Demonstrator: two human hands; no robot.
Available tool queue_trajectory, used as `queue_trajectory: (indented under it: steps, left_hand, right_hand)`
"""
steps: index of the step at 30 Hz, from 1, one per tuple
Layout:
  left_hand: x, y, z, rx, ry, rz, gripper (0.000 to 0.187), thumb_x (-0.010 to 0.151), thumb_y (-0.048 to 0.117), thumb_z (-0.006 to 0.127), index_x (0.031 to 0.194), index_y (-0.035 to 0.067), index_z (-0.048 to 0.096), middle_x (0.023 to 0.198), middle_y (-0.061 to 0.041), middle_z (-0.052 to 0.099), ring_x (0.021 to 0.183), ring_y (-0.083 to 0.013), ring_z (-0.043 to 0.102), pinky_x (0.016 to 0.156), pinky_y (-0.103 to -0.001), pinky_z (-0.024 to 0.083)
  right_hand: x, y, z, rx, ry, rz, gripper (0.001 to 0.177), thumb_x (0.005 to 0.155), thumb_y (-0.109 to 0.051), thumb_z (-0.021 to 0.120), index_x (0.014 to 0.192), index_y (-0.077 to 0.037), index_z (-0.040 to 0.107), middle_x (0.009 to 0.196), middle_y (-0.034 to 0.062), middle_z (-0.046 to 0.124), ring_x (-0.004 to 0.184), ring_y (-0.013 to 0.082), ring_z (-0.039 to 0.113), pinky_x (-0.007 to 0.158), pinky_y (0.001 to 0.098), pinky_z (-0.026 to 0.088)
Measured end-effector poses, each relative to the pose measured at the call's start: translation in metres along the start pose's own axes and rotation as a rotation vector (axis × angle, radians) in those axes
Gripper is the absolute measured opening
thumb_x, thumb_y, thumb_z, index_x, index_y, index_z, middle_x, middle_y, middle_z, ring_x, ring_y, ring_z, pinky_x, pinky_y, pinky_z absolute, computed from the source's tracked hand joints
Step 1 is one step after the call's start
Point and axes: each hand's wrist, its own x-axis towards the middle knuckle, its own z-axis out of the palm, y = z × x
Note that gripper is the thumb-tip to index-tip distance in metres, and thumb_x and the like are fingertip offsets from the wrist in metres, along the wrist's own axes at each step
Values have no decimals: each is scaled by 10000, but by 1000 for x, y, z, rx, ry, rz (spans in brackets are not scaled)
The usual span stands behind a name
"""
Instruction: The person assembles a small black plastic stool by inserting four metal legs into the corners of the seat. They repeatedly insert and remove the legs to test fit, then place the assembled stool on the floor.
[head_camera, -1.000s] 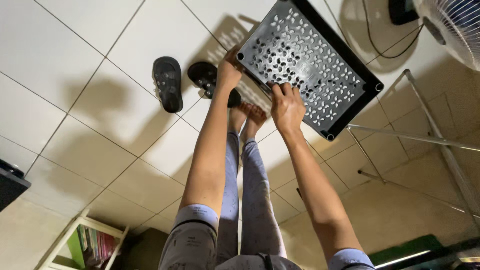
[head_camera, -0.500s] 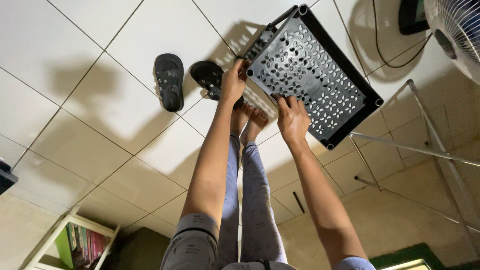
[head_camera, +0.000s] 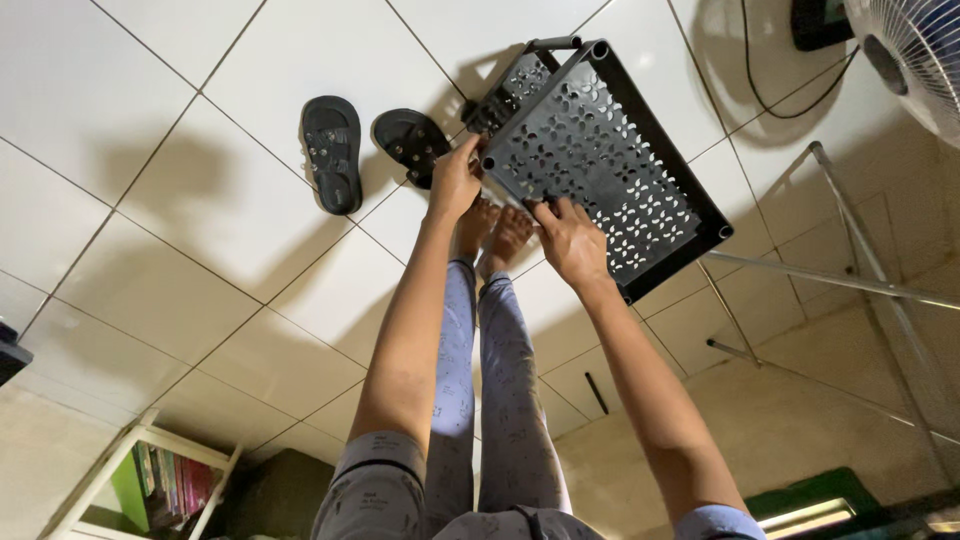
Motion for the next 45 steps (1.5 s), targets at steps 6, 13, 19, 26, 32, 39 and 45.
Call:
queue_trajectory:
  steps: [6,13,19,26,32,39,45]
  left_hand:
    - [-21,4,-14,88,-40,110,545,786,-123,646,1304,47,626,1171,-237,691,1046,-442,655,849,-493,525]
    - [-29,10,-19,70,-46,78,492,798,-130,638,1257,45,613,1159,-221,693,1049,-439,651,830,-491,512]
    - [-15,-16,-25,-184,-235,-59,523,840,-136,578,1321,69,572,1300,-172,671,1234,-346,643,993,-389,500]
    - [88,32,-6,-251,-280,-96,440,1117,29,488,1528,175,432,1595,-74,499,1435,-280,547,1185,-374,421]
    - [156,100,31,69,-388,165,524,922,-86,537,1357,173,674,1468,-100,585,1314,-280,585,1120,-356,437]
    - [152,98,23,-223,-579,-13,451,874,-121,530,1183,127,745,1360,-48,689,1217,-217,688,1073,-294,507]
    - [146,90,22,-221,-549,42,449,928,-87,513,1239,150,734,1370,-11,676,1237,-185,656,1054,-276,501]
  right_hand:
    - [9,11,-27,207,88,71,211,976,-318,762,1145,-211,695,1020,95,617,1008,289,612,845,432,538]
    - [104,66,-53,130,475,24,598,855,-24,725,1433,-57,576,1350,208,600,1229,409,539,1010,517,443]
    - [114,69,-54,307,162,331,392,1013,-63,591,1327,-284,667,1085,60,718,988,327,678,845,481,526]
    - [113,60,-63,308,226,253,407,999,-44,595,1314,-286,684,1012,57,707,897,312,681,756,463,532]
    - [113,58,-66,299,247,231,465,986,-24,598,1362,-288,671,1013,50,698,895,292,678,749,445,535]
    - [113,62,-77,357,188,211,476,963,-25,626,1375,-260,659,1052,65,702,917,291,685,783,447,539]
    - [116,62,-74,367,168,106,499,946,12,626,1382,-227,657,1084,78,707,954,317,693,794,457,542]
